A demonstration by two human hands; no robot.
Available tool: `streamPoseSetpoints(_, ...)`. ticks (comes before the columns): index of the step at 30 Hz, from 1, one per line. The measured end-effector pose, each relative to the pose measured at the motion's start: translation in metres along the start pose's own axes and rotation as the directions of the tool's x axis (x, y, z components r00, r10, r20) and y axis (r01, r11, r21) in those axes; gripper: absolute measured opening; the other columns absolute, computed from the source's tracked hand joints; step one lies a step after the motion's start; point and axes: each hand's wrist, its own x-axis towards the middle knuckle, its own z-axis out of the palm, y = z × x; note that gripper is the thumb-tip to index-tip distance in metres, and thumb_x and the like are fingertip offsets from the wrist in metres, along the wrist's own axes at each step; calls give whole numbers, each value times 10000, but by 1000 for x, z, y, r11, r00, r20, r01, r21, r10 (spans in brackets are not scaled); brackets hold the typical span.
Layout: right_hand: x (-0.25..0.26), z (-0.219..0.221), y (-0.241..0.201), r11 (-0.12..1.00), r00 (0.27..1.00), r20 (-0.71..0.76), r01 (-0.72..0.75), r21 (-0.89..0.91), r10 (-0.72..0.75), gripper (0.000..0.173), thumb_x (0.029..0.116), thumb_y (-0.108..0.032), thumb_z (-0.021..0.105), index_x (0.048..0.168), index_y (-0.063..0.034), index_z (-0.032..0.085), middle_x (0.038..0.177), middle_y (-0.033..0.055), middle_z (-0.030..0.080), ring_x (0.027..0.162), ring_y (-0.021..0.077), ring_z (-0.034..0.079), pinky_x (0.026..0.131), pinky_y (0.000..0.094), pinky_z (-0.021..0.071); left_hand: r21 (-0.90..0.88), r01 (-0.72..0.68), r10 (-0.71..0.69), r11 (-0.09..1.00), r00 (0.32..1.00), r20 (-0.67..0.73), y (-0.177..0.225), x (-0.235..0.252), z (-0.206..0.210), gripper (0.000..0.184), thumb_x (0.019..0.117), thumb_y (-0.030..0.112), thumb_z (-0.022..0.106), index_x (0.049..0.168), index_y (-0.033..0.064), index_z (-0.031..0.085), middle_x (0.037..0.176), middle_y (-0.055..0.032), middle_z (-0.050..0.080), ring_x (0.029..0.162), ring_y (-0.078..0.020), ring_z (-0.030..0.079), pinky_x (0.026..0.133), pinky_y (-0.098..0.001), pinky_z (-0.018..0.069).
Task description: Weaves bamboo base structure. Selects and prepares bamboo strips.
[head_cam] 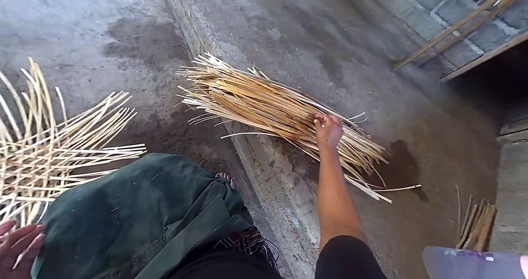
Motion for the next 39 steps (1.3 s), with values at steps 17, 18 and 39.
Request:
streamPoseSetpoints(17, -100, -85, -99, 870, 915, -52, 397, 291, -400, 195, 985, -228, 682, 1127, -99, 717, 1055, 70, 703, 907, 190, 696, 808, 406, 613, 78, -238, 115, 968, 699, 706, -10, -67, 84, 271, 1040, 129, 560, 1285, 122, 677, 1154, 11, 748, 1035, -127, 713, 928, -313, 589)
streamPoseSetpoints(18, -125, -84, -118, 849, 898, 71, 381, 367, -434, 190, 983, -229, 674, 1117, -102, 715, 1041, 66, 697, 842, 168, 696, 744, 383, 622, 93, -222, 88, 971, 686, 723, -8, -71, 92, 284, 1040, 126, 562, 1301, 82, 666, 1153, -18, 751, 1039, -146, 717, 930, -321, 592)
streamPoseSetpoints(39, -77, -30, -59, 956, 908, 334, 181, 232, -253, 258, 1035, -223, 593, 1216, -88, 718, 1220, 136, 694, 1128, 287, 678, 998, 501, 547, -7, 216, -181, 976, 834, 520, -44, -56, 114, 281, 1068, 154, 488, 1256, 15, 643, 1077, -89, 778, 871, -183, 777, 713, -296, 655)
